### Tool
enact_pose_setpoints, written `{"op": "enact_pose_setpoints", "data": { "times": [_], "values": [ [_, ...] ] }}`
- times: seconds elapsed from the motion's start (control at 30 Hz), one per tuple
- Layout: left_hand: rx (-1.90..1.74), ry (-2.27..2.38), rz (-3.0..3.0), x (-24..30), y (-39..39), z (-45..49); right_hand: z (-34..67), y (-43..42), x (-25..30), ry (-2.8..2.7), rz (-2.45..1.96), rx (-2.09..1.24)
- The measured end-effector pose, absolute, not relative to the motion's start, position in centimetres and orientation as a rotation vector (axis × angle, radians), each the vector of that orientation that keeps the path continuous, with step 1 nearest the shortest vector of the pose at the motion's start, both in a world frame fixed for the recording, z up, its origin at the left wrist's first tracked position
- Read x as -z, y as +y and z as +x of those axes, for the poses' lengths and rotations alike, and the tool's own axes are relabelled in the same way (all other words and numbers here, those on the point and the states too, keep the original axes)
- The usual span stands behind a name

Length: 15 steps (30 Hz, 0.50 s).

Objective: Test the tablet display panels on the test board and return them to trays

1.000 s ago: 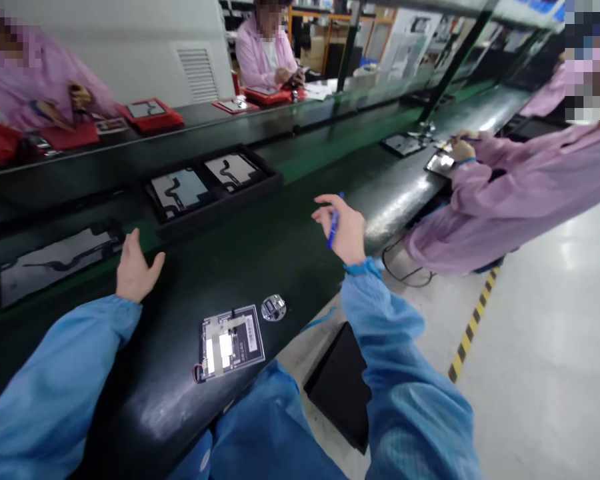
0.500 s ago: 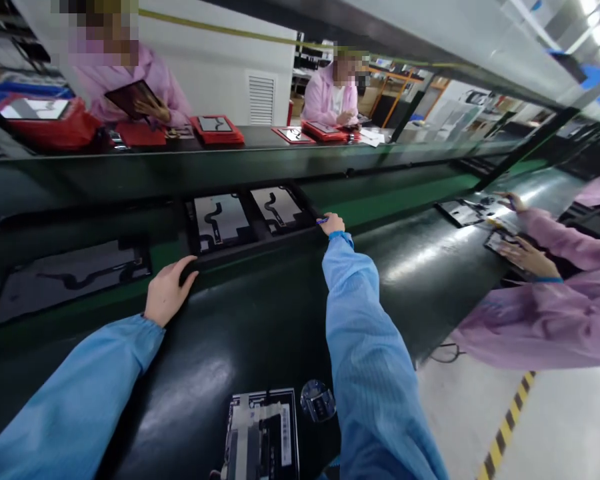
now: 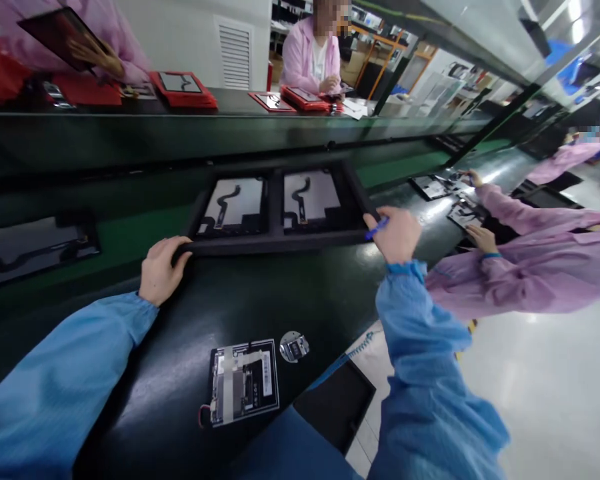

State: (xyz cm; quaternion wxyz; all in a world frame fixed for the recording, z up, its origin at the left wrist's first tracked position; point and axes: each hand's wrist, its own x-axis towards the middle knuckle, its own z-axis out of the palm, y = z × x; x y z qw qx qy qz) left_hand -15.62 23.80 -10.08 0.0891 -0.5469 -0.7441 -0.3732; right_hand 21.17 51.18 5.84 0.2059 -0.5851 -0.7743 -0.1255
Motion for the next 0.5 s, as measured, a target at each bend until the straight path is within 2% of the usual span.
{"op": "enact_pose_setpoints", "data": {
  "times": [0.13, 0.27, 0.37, 0.5],
  "values": [
    [0.972, -2.071, -1.942, 10.1, 25.4, -12.3, 30.8, 41.8, 0.4, -1.943, -1.862, 0.228],
    [0.833, -2.086, -1.996, 9.5, 26.8, -11.9, 33.4, 32.5, 6.6, -1.671, -2.047, -0.006],
    [0.834, -2.111, -1.959, 7.5, 27.8, -11.1, 32.7, 28.8, 8.4, -1.576, -2.020, -0.100],
    [0.886, -2.055, -2.082, 3.4, 30.3, -5.3, 31.4, 27.4, 8.0, -1.497, -1.798, -0.115]
  ]
}}
